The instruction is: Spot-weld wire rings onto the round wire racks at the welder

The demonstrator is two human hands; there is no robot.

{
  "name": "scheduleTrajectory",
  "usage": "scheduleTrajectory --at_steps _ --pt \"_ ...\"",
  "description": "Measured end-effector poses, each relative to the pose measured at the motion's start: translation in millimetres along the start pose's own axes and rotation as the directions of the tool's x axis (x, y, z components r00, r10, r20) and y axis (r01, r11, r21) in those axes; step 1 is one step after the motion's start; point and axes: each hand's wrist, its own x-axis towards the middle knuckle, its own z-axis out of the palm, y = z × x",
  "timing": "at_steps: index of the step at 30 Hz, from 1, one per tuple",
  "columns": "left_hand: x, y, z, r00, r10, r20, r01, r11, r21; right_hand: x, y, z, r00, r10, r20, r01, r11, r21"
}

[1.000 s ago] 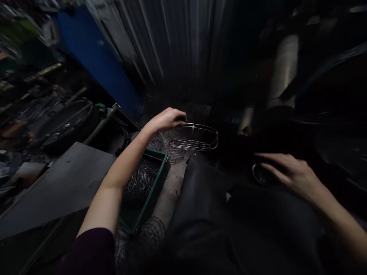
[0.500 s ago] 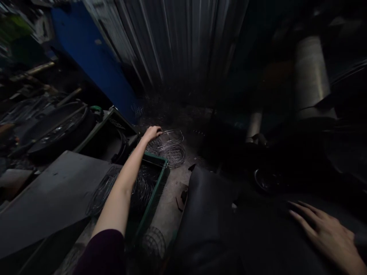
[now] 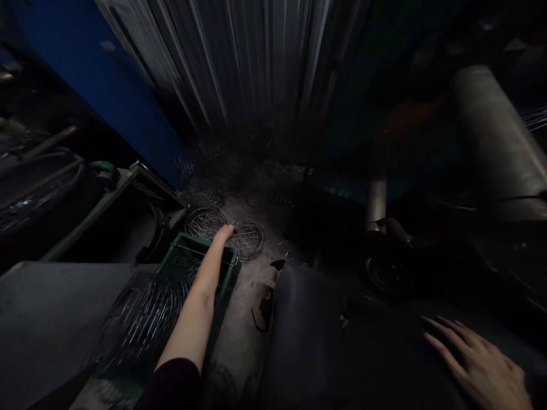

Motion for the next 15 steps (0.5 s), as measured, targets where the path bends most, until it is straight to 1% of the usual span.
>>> scheduleTrajectory --at_steps 2,3,4,6,8,10,11,12,13,14,15 --pt "-9 3 3.1 1.0 -0.023 -0.002 0.023 1.0 -0.019 0 6 9 0.998 0.057 -0.013 -0.056 0.996 0.067" --pt "-14 6 0.0 1.0 -0.024 -0.017 0.024 0.999 -0.03 2 8 13 0.996 0.083 -0.025 -0.08 0.992 0.1" --pt "-19 11 -5.8 0.999 -0.017 -0.041 0.015 0.999 -0.042 4 10 17 0.995 0.092 -0.026 -0.089 0.991 0.098" --pt "-33 29 -21.7 0.993 0.038 -0.112 -0.045 0.997 -0.059 6 9 20 0.995 0.096 -0.034 -0.093 0.993 0.065" --pt "-53 57 -36.3 0.97 0.152 -0.192 -0.166 0.984 -0.061 5 2 13 0.992 0.114 -0.062 -0.112 0.993 0.037" --pt "-75 93 -42.7 0.917 0.305 -0.257 -0.326 0.945 -0.042 1 -8 -2 0.983 0.134 -0.126 -0.131 0.991 0.032" --pt "-84 112 -41.9 0.876 0.391 -0.283 -0.419 0.907 -0.043 1 -11 -11 0.971 0.162 -0.178 -0.16 0.987 0.026" --pt "-90 133 -38.0 0.816 0.47 -0.335 -0.531 0.84 -0.115 2 -12 -20 0.955 0.193 -0.226 -0.194 0.981 0.02" --pt "-96 155 -30.5 0.776 0.522 -0.355 -0.604 0.778 -0.176 3 -11 -28 0.942 0.206 -0.264 -0.211 0.977 0.011" --pt "-104 180 -18.8 0.745 0.553 -0.373 -0.651 0.725 -0.226 4 -9 -35 0.93 0.217 -0.295 -0.226 0.974 0.004" --pt "-114 204 -2.0 0.721 0.605 -0.338 -0.69 0.674 -0.263 1 -7 -39 0.918 0.241 -0.315 -0.252 0.968 0.008"
